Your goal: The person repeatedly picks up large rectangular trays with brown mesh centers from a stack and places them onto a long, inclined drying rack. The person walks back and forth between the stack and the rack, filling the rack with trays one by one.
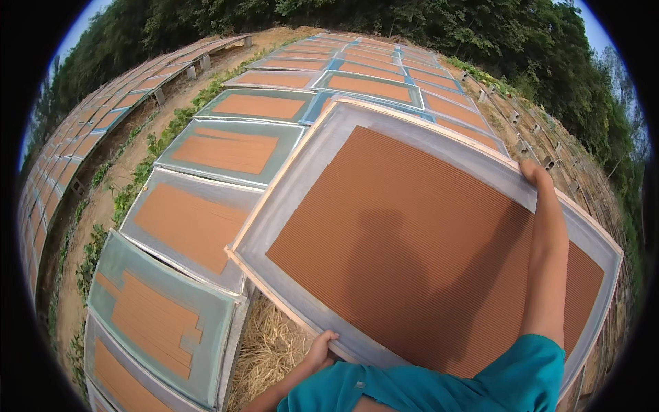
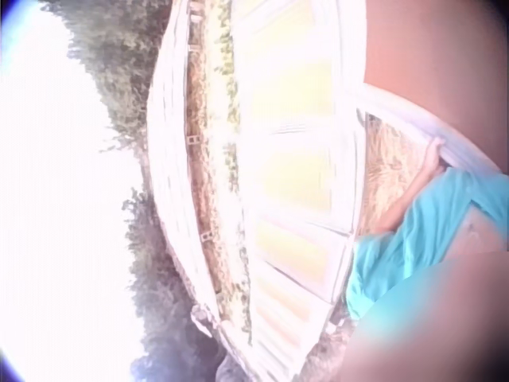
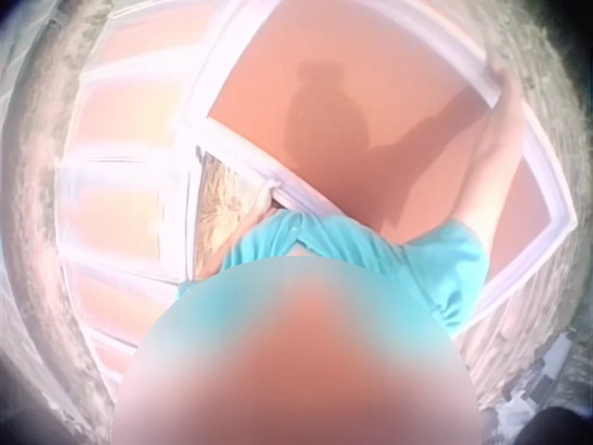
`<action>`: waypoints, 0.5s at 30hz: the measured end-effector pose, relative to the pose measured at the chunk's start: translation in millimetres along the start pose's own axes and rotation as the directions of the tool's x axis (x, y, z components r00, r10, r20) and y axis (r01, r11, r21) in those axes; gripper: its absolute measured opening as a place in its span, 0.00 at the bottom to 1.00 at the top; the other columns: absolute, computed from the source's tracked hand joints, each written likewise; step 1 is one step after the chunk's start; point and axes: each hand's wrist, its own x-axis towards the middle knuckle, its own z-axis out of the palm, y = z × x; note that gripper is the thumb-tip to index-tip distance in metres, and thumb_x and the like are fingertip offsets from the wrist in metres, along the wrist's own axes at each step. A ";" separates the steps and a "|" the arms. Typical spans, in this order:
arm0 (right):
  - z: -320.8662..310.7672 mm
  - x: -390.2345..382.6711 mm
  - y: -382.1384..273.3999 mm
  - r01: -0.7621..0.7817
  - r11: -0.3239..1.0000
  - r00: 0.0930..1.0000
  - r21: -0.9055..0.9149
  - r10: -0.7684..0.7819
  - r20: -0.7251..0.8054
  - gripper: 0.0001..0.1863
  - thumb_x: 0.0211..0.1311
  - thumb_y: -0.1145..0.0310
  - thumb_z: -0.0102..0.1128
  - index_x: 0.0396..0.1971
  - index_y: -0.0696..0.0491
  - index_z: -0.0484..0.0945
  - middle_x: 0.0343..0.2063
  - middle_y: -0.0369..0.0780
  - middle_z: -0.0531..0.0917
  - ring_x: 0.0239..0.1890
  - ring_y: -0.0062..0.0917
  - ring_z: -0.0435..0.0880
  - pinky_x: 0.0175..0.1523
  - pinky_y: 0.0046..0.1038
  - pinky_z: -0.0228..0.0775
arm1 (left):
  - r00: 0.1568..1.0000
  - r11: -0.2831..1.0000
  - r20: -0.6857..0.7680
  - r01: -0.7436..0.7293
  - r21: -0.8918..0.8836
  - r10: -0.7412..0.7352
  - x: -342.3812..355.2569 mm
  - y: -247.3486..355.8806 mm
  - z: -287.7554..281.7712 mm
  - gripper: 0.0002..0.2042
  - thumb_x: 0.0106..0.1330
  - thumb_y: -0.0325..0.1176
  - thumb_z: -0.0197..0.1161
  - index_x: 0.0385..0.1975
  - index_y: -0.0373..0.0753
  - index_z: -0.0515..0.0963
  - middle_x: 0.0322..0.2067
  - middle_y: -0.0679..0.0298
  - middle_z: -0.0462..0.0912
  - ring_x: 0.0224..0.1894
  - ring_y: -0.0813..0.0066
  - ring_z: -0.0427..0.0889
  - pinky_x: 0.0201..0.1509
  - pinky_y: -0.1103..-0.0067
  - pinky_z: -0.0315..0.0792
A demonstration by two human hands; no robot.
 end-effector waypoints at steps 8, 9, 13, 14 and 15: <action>-15.4 197.0 -110.9 -0.050 0.995 0.997 0.087 0.054 -0.047 0.27 0.57 0.59 0.27 0.45 0.61 0.69 0.50 0.51 0.68 0.54 0.40 0.66 0.59 0.35 0.54 | 0.999 0.999 -0.027 -0.022 -0.027 0.021 127.2 152.4 67.2 0.24 0.48 0.33 0.50 0.48 0.32 0.61 0.45 0.49 0.69 0.48 0.52 0.67 0.55 0.57 0.59; -11.5 219.1 -118.4 -0.052 0.993 0.998 0.103 0.055 -0.027 0.27 0.57 0.58 0.27 0.46 0.61 0.69 0.50 0.51 0.68 0.54 0.40 0.65 0.58 0.35 0.54 | 0.998 1.000 -0.061 -0.019 -0.002 0.019 138.9 171.4 80.6 0.26 0.47 0.33 0.50 0.49 0.32 0.60 0.47 0.48 0.67 0.50 0.50 0.66 0.56 0.56 0.57; 56.5 372.8 -237.3 0.158 0.960 0.981 0.231 -0.179 0.074 0.28 0.57 0.57 0.27 0.45 0.61 0.70 0.51 0.50 0.67 0.55 0.40 0.65 0.58 0.34 0.54 | 0.957 0.992 -0.270 -0.120 -0.042 0.105 181.3 220.1 102.3 0.28 0.46 0.33 0.50 0.50 0.32 0.59 0.49 0.47 0.65 0.51 0.48 0.64 0.56 0.54 0.55; 17.2 370.4 -209.7 0.080 0.984 0.995 0.156 -0.088 0.043 0.28 0.57 0.56 0.27 0.45 0.60 0.70 0.51 0.50 0.67 0.55 0.40 0.65 0.58 0.33 0.54 | 0.989 0.998 -0.147 -0.033 -0.056 0.025 220.2 236.0 108.8 0.27 0.47 0.33 0.50 0.50 0.32 0.59 0.49 0.48 0.65 0.50 0.49 0.65 0.56 0.55 0.56; 20.2 395.0 -204.4 0.062 0.987 0.996 0.147 -0.070 0.052 0.28 0.57 0.56 0.28 0.45 0.60 0.70 0.51 0.50 0.67 0.55 0.40 0.65 0.58 0.33 0.54 | 0.993 0.998 -0.120 0.011 -0.067 -0.019 253.8 249.6 122.6 0.27 0.47 0.33 0.50 0.50 0.32 0.59 0.49 0.48 0.65 0.51 0.49 0.64 0.56 0.55 0.56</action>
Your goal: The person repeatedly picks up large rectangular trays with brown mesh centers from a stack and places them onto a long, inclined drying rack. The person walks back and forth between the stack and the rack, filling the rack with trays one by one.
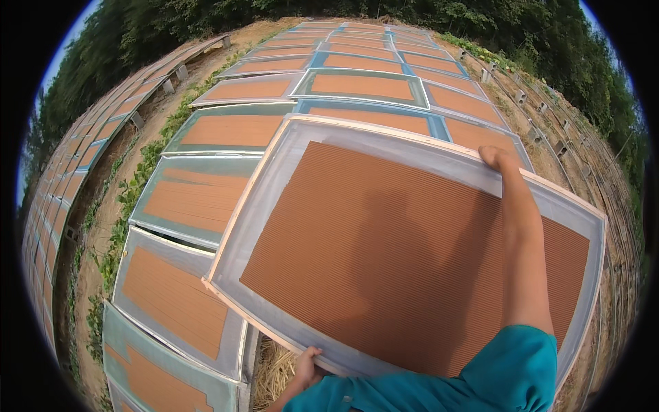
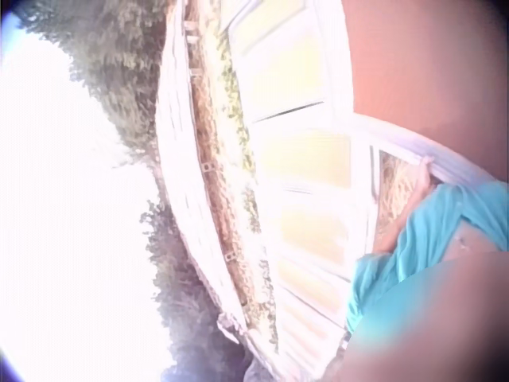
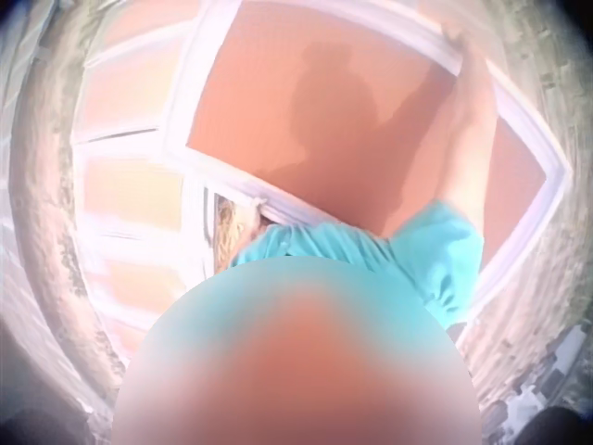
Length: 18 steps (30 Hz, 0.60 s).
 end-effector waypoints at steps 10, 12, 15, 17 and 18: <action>59.1 327.9 -110.8 0.052 0.984 0.980 0.173 -0.083 0.179 0.26 0.51 0.59 0.36 0.46 0.56 0.71 0.50 0.47 0.71 0.54 0.36 0.67 0.56 0.33 0.55 | 0.985 0.971 -0.140 -0.132 -0.201 0.105 145.8 68.5 126.7 0.31 0.43 0.33 0.51 0.51 0.31 0.57 0.50 0.48 0.63 0.54 0.48 0.60 0.61 0.56 0.49; 85.2 355.1 -121.9 0.078 0.987 0.967 0.137 -0.109 0.229 0.25 0.52 0.59 0.36 0.47 0.56 0.71 0.51 0.46 0.70 0.54 0.37 0.67 0.56 0.33 0.55 | 0.954 0.963 -0.287 -0.156 -0.218 0.089 168.2 84.9 158.7 0.31 0.42 0.31 0.50 0.51 0.31 0.57 0.50 0.49 0.63 0.54 0.49 0.59 0.61 0.56 0.48; 148.4 391.5 -152.2 0.180 0.979 0.921 0.092 -0.201 0.334 0.25 0.54 0.58 0.34 0.47 0.56 0.71 0.52 0.45 0.69 0.55 0.38 0.66 0.57 0.34 0.55 | 0.944 0.953 -0.329 -0.129 -0.273 0.034 213.9 80.6 129.3 0.30 0.42 0.31 0.50 0.51 0.32 0.58 0.50 0.50 0.64 0.54 0.50 0.60 0.61 0.57 0.49; 214.9 397.0 -166.3 0.235 0.969 0.866 0.074 -0.244 0.437 0.25 0.55 0.58 0.33 0.46 0.55 0.71 0.52 0.45 0.68 0.55 0.38 0.66 0.58 0.34 0.54 | 0.937 0.934 -0.348 -0.088 -0.347 -0.041 219.6 74.9 106.9 0.29 0.42 0.30 0.50 0.50 0.33 0.59 0.50 0.52 0.65 0.54 0.52 0.60 0.61 0.58 0.50; 253.0 405.2 -170.7 0.236 0.969 0.834 0.069 -0.239 0.497 0.25 0.55 0.58 0.32 0.46 0.56 0.72 0.52 0.46 0.68 0.55 0.38 0.66 0.58 0.35 0.54 | 0.915 0.949 -0.400 -0.088 -0.302 -0.043 218.8 65.6 93.1 0.26 0.44 0.32 0.52 0.48 0.34 0.62 0.45 0.53 0.68 0.49 0.54 0.65 0.55 0.61 0.56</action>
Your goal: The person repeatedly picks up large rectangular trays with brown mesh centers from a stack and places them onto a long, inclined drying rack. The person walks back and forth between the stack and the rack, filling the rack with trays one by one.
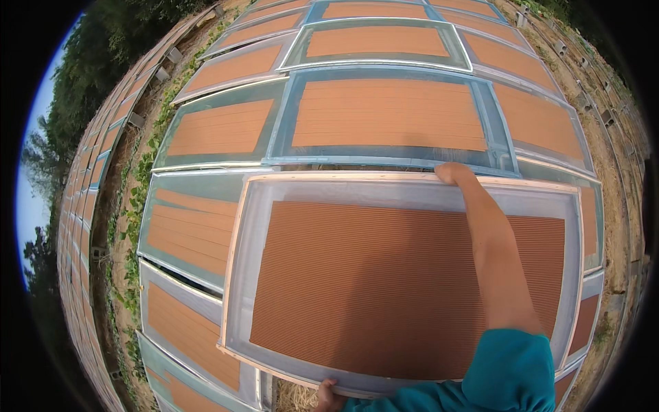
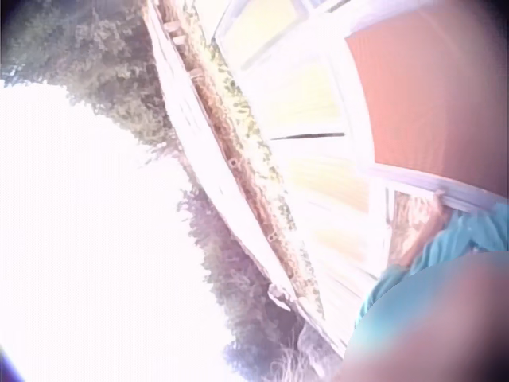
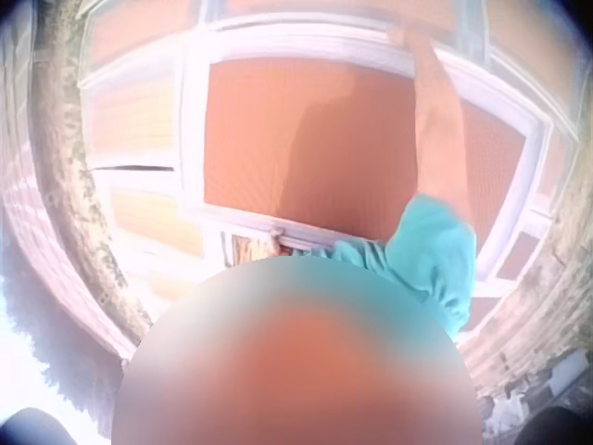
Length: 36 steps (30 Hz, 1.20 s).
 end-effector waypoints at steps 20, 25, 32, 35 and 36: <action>72.1 220.7 -30.4 -0.039 0.989 0.998 0.144 0.046 -0.046 0.28 0.57 0.54 0.31 0.44 0.61 0.71 0.50 0.52 0.68 0.53 0.41 0.67 0.55 0.36 0.56 | 0.995 0.993 -0.029 -0.096 -0.070 0.094 173.1 94.0 74.3 0.24 0.41 0.28 0.50 0.44 0.33 0.66 0.43 0.58 0.71 0.48 0.60 0.68 0.56 0.67 0.60; 83.8 238.3 -33.8 -0.015 0.986 1.000 0.165 0.011 0.023 0.29 0.57 0.53 0.30 0.38 0.62 0.74 0.45 0.54 0.72 0.50 0.43 0.69 0.55 0.35 0.57 | 0.990 0.985 -0.139 -0.058 -0.165 0.035 166.9 81.1 78.9 0.23 0.40 0.28 0.50 0.43 0.34 0.67 0.41 0.58 0.72 0.46 0.59 0.69 0.55 0.67 0.61; 72.6 218.9 -37.7 -0.077 0.994 0.976 0.073 0.090 -0.200 0.32 0.60 0.50 0.26 0.34 0.62 0.76 0.41 0.54 0.74 0.46 0.45 0.72 0.52 0.38 0.62 | 0.962 0.974 -0.269 -0.107 -0.200 0.051 172.9 80.9 106.9 0.23 0.39 0.29 0.49 0.42 0.35 0.66 0.43 0.56 0.71 0.47 0.57 0.69 0.56 0.64 0.61; 76.6 215.3 -28.0 -0.054 0.999 0.973 -0.006 0.051 -0.227 0.30 0.60 0.54 0.25 0.38 0.60 0.75 0.42 0.51 0.75 0.46 0.43 0.72 0.52 0.37 0.63 | 0.929 0.980 -0.364 -0.132 -0.152 0.069 173.8 81.9 110.2 0.23 0.40 0.31 0.48 0.42 0.35 0.66 0.44 0.56 0.70 0.47 0.56 0.69 0.57 0.63 0.60; 73.6 210.3 -31.6 -0.037 0.998 0.973 -0.052 0.024 -0.230 0.29 0.60 0.55 0.25 0.40 0.60 0.74 0.43 0.49 0.75 0.46 0.42 0.73 0.52 0.37 0.64 | 0.934 0.980 -0.350 -0.126 -0.157 0.064 168.8 81.3 106.9 0.23 0.41 0.31 0.48 0.42 0.34 0.66 0.44 0.55 0.70 0.47 0.56 0.69 0.57 0.63 0.60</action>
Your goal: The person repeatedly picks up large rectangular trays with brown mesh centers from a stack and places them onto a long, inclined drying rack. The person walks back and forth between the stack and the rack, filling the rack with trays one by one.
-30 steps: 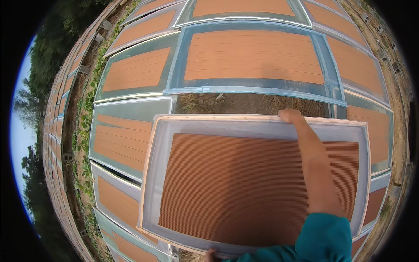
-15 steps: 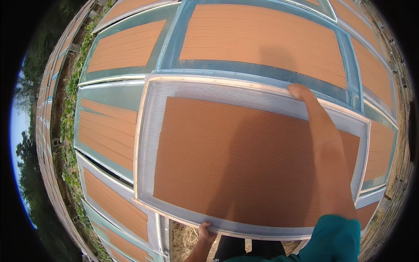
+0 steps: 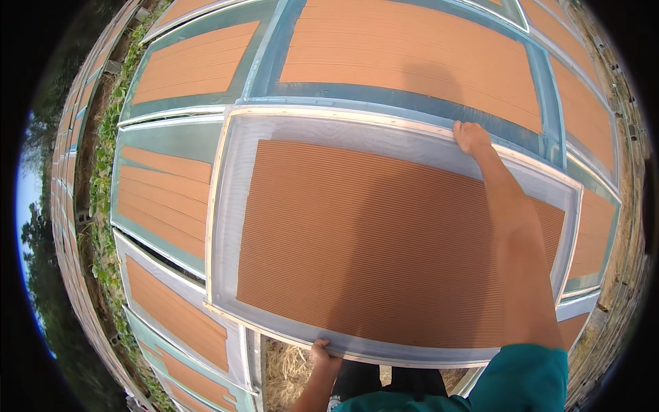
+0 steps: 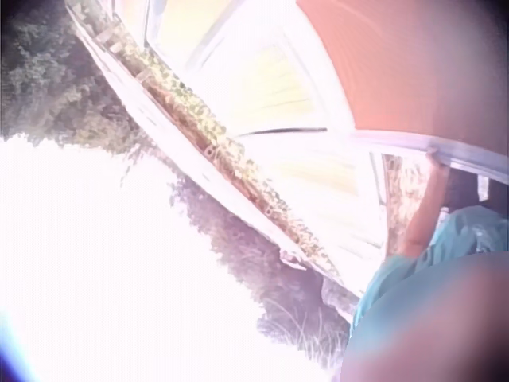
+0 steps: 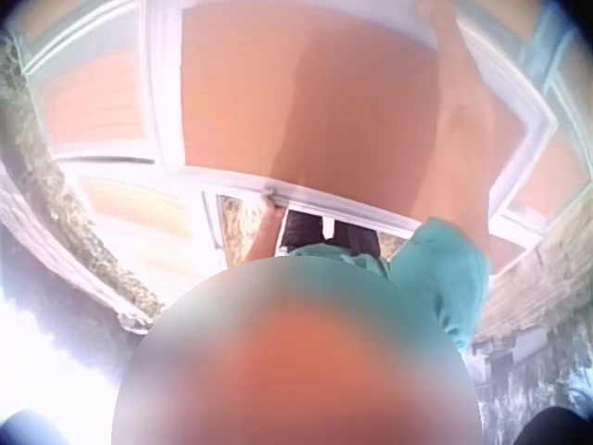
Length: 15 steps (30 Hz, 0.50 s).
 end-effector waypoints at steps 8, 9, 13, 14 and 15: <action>-72.7 -98.9 -4.5 0.094 0.996 0.980 0.000 -0.093 0.174 0.26 0.59 0.60 0.27 0.37 0.59 0.76 0.43 0.48 0.75 0.47 0.41 0.73 0.51 0.37 0.65 | 0.998 0.998 0.044 0.032 0.056 -0.035 -139.7 -24.0 -99.9 0.27 0.43 0.34 0.46 0.46 0.29 0.60 0.45 0.48 0.67 0.50 0.51 0.65 0.59 0.59 0.55; -76.8 -115.3 -4.3 0.097 0.995 0.984 0.019 -0.099 0.147 0.26 0.59 0.60 0.27 0.37 0.59 0.76 0.43 0.48 0.75 0.47 0.41 0.73 0.51 0.37 0.65 | 0.992 0.997 0.119 0.021 0.072 -0.030 -141.4 -26.7 -115.9 0.25 0.45 0.35 0.46 0.46 0.30 0.61 0.44 0.50 0.68 0.49 0.53 0.66 0.57 0.60 0.57; -88.6 -160.8 1.2 0.077 0.994 0.996 0.075 -0.080 0.046 0.26 0.59 0.59 0.27 0.36 0.59 0.76 0.42 0.48 0.75 0.46 0.41 0.73 0.51 0.37 0.64 | 0.923 0.992 0.383 -0.018 0.124 -0.031 -140.1 -38.1 -163.9 0.19 0.55 0.38 0.47 0.45 0.35 0.65 0.41 0.57 0.72 0.44 0.61 0.70 0.52 0.66 0.63; -95.5 -170.7 0.6 0.067 0.994 0.997 0.083 -0.069 0.024 0.26 0.59 0.59 0.27 0.36 0.59 0.76 0.42 0.48 0.75 0.46 0.41 0.73 0.51 0.37 0.64 | 0.898 0.991 0.438 -0.024 0.130 -0.036 -154.0 -42.4 -164.0 0.17 0.58 0.38 0.47 0.45 0.37 0.66 0.40 0.58 0.73 0.43 0.63 0.71 0.51 0.67 0.65; -107.4 -180.3 5.6 0.040 0.990 0.999 0.132 -0.040 -0.005 0.26 0.58 0.59 0.27 0.37 0.58 0.76 0.43 0.48 0.75 0.47 0.41 0.73 0.52 0.37 0.63 | 0.967 1.000 0.253 -0.005 0.024 -0.002 -152.7 -40.3 -148.5 0.26 0.44 0.34 0.46 0.46 0.29 0.61 0.45 0.49 0.67 0.51 0.52 0.65 0.60 0.61 0.54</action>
